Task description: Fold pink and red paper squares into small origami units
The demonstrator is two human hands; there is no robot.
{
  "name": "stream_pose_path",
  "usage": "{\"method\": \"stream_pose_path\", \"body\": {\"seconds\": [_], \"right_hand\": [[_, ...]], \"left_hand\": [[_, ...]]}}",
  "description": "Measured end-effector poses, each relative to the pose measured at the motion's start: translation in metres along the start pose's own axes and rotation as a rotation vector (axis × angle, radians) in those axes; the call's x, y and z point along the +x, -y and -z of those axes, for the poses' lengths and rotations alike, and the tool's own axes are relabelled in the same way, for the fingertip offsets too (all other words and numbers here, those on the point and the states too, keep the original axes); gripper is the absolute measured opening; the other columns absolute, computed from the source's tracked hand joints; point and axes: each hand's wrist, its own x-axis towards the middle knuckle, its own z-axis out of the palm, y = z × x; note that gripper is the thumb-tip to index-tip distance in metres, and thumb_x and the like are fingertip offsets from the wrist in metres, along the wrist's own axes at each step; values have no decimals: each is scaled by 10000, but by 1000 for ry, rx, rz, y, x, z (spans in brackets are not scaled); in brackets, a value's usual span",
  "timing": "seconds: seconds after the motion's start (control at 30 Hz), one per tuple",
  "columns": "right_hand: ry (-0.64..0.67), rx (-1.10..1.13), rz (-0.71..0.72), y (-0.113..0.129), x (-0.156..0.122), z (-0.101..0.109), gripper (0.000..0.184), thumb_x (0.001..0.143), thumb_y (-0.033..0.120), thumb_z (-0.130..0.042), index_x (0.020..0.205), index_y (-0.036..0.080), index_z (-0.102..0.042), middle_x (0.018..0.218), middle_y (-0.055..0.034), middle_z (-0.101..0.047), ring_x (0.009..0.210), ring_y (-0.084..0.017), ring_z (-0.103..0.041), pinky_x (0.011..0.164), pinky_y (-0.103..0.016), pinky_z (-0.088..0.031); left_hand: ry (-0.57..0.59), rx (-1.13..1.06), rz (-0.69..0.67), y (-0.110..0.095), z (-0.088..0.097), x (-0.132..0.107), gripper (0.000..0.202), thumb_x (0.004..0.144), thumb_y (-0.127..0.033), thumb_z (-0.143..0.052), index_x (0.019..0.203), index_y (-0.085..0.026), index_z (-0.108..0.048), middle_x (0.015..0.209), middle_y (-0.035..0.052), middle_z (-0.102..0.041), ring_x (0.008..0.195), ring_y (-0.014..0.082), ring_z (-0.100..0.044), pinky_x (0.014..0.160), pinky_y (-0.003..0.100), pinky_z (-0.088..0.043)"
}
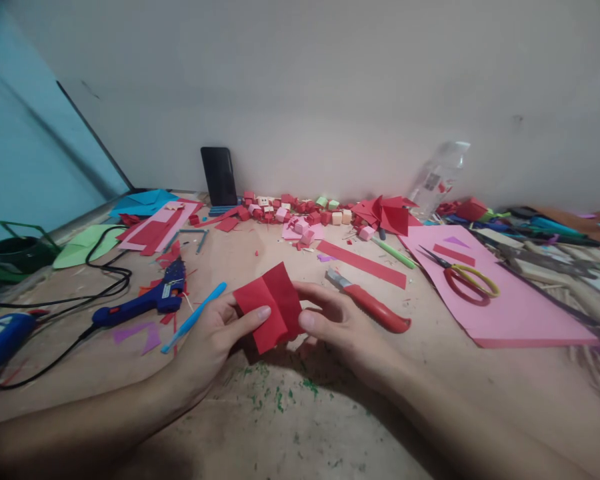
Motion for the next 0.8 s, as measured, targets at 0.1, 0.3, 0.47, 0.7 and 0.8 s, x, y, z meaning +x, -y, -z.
{"method": "stream_pose_path", "body": {"seconds": [0.1, 0.3, 0.47, 0.7, 0.8], "right_hand": [[4, 29, 0, 2, 0, 0, 577, 850, 456, -827, 1373, 254, -690, 1184, -123, -739, 835, -209, -702, 679, -311, -572], [115, 156, 6, -4, -1, 8, 521, 872, 333, -809, 1371, 246, -687, 1237, -135, -735, 900, -224, -734, 695, -297, -575], [108, 149, 6, -7, 0, 7, 557, 833, 294, -859, 1363, 287, -688, 1073, -78, -775, 872, -186, -718, 712, -268, -545], [74, 102, 8, -5, 1, 2, 624, 816, 299, -876, 1401, 299, -661, 1087, -66, -758, 826, -167, -676, 704, -268, -552], [84, 74, 47, 0, 0, -4, 633, 821, 312, -866, 1417, 317, -651, 1278, -82, -709, 904, -186, -681, 771, -301, -570]], "left_hand": [[-2, -13, 10, 1, 1, 0, 305, 782, -367, -846, 956, -139, -742, 872, 58, -802, 742, 165, -698, 696, 253, -550], [-2, -53, 65, 2, 3, 1, 397, 808, -401, -822, 1081, -129, -728, 959, 110, -810, 768, 206, -735, 696, 289, -573], [-2, -55, 48, 3, 3, 2, 355, 801, -383, -827, 1033, -130, -734, 949, 112, -807, 820, 225, -743, 749, 313, -584], [25, 4, 18, 2, 3, -1, 316, 806, -381, -815, 994, -140, -737, 922, 86, -805, 842, 227, -731, 779, 318, -571], [47, 78, -4, 2, 2, -4, 330, 812, -393, -804, 1010, -138, -741, 945, 89, -804, 861, 233, -724, 789, 323, -571]]}}
